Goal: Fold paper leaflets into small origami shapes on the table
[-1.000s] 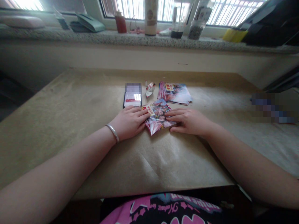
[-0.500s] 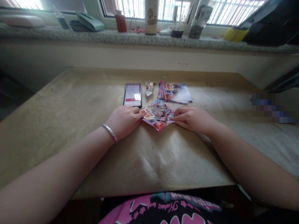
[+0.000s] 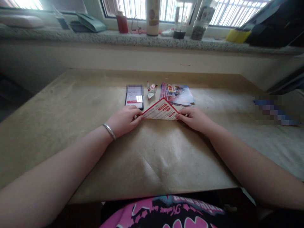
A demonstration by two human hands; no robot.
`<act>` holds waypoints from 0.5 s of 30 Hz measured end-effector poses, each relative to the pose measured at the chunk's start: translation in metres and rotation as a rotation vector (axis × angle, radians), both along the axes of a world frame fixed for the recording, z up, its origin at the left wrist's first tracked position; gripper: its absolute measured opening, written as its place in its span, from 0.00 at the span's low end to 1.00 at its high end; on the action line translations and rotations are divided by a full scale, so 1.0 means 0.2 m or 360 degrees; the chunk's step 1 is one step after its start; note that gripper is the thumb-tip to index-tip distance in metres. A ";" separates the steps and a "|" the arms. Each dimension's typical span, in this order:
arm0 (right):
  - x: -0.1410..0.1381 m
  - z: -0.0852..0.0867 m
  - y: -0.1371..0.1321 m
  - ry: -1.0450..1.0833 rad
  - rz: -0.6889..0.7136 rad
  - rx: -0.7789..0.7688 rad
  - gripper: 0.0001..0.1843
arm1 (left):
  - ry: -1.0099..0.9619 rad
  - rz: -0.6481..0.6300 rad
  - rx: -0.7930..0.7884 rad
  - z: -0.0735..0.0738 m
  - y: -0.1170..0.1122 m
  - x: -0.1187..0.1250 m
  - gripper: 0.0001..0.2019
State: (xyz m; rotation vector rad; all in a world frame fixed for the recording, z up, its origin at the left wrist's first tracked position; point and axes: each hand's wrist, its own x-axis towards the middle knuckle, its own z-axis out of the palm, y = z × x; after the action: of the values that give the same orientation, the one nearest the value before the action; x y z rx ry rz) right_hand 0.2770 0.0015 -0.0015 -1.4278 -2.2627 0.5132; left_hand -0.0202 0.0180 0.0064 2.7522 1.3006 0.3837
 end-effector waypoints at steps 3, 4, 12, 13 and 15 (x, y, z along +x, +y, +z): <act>-0.03 0.00 -0.01 0.0000 -0.0125 -0.0039 0.14 | -0.0023 0.0125 -0.0014 -0.01 0.01 0.01 0.16; -0.04 0.00 -0.01 -0.0018 -0.0164 -0.0029 0.14 | -0.0023 0.0167 -0.0023 -0.01 0.01 0.02 0.16; -0.15 -0.01 -0.02 -0.0323 -0.0475 0.0101 0.21 | 0.0187 0.0374 -0.0061 0.00 -0.02 0.08 0.22; -0.16 -0.02 -0.02 -0.0371 -0.0489 0.0124 0.24 | 0.0225 0.0420 -0.0053 0.00 -0.03 0.09 0.23; -0.18 -0.02 -0.01 -0.0443 -0.0509 0.0136 0.27 | 0.0279 0.0494 -0.0073 0.01 -0.03 0.11 0.24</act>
State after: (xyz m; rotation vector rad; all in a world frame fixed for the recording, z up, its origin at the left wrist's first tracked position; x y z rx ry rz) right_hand 0.2411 -0.0010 -0.0047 -1.8661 -2.1619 0.1210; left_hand 0.0017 0.0110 0.0089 2.5968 1.7627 0.1281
